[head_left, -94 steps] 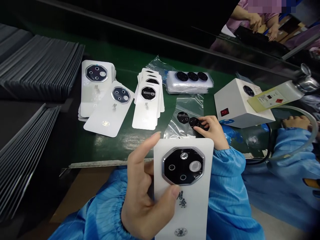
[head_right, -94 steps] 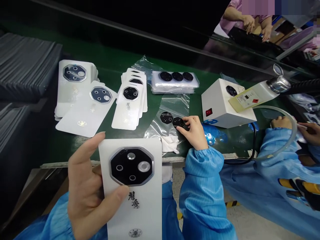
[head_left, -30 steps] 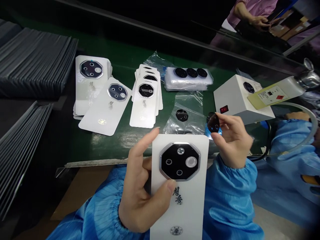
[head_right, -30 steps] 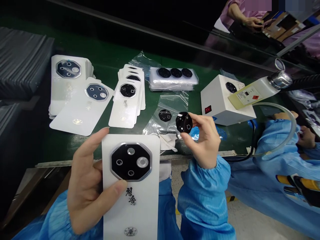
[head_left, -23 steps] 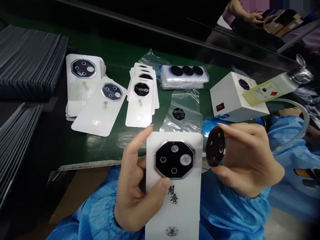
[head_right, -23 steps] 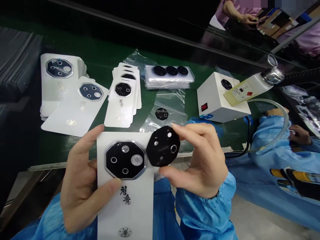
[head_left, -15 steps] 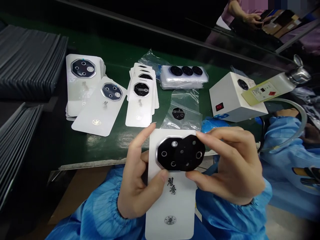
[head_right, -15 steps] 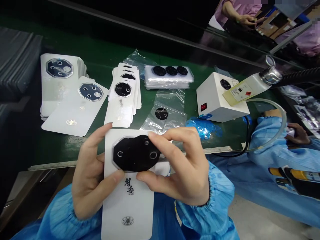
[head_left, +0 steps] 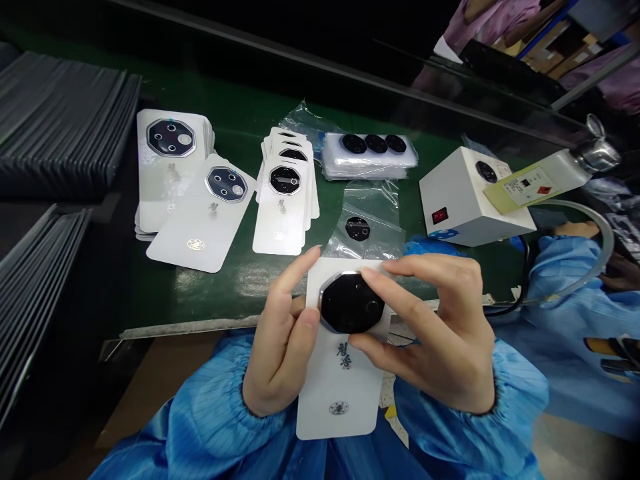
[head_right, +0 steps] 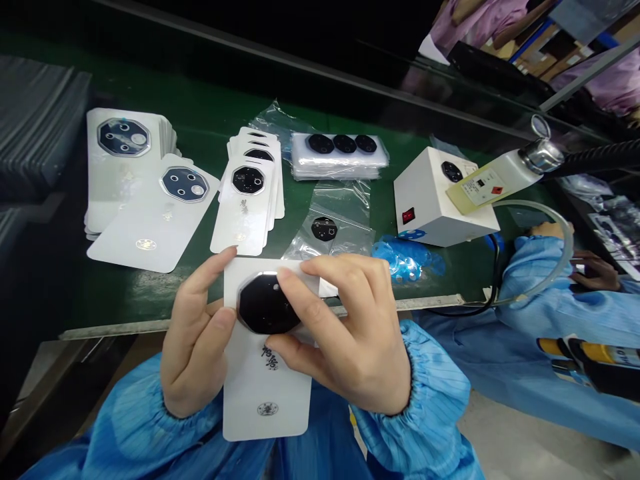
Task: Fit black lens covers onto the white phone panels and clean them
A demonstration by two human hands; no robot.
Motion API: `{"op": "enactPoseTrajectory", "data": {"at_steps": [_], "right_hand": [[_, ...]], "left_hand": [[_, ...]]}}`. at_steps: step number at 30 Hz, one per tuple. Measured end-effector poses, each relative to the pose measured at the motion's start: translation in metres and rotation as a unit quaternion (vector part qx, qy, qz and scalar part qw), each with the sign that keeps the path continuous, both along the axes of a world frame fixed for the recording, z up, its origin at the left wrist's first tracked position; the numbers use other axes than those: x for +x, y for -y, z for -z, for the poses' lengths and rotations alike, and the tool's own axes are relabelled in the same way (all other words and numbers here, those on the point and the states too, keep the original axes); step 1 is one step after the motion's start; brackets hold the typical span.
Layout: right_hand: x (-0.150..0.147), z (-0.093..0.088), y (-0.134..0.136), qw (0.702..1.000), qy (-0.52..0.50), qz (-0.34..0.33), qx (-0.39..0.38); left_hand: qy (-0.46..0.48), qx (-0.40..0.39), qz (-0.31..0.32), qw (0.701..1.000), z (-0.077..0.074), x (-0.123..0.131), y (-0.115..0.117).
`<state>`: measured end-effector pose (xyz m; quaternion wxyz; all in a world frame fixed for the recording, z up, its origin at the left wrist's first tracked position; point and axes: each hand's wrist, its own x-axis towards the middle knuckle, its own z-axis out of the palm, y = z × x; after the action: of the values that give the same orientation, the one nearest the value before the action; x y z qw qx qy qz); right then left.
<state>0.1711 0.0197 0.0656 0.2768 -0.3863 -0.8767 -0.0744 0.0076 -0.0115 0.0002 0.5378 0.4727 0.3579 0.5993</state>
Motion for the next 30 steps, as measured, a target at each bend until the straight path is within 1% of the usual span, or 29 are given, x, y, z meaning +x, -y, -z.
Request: {"op": "enactPoseTrajectory", "data": {"at_steps": [6,13,20,30], "right_hand": [[0.0004,-0.0003,0.0018,1.000,0.017,0.009,0.002],[0.0027,0.0000,0.0025,1.000,0.026,0.002,-0.010],[0.0039,-0.0012,0.0026,0.999,0.034,0.001,-0.009],[0.0037,-0.0053,0.0027,0.999,0.043,-0.014,-0.022]], "left_hand": [[-0.012,0.020,0.004,1.000,-0.0023,0.0014,-0.0013],[-0.038,0.010,0.011,0.999,-0.0019,-0.0004,-0.0010],[-0.012,0.023,0.040,0.999,-0.0020,-0.0015,-0.0026],[0.001,0.020,0.055,0.998,-0.0015,-0.0032,-0.0021]]}}
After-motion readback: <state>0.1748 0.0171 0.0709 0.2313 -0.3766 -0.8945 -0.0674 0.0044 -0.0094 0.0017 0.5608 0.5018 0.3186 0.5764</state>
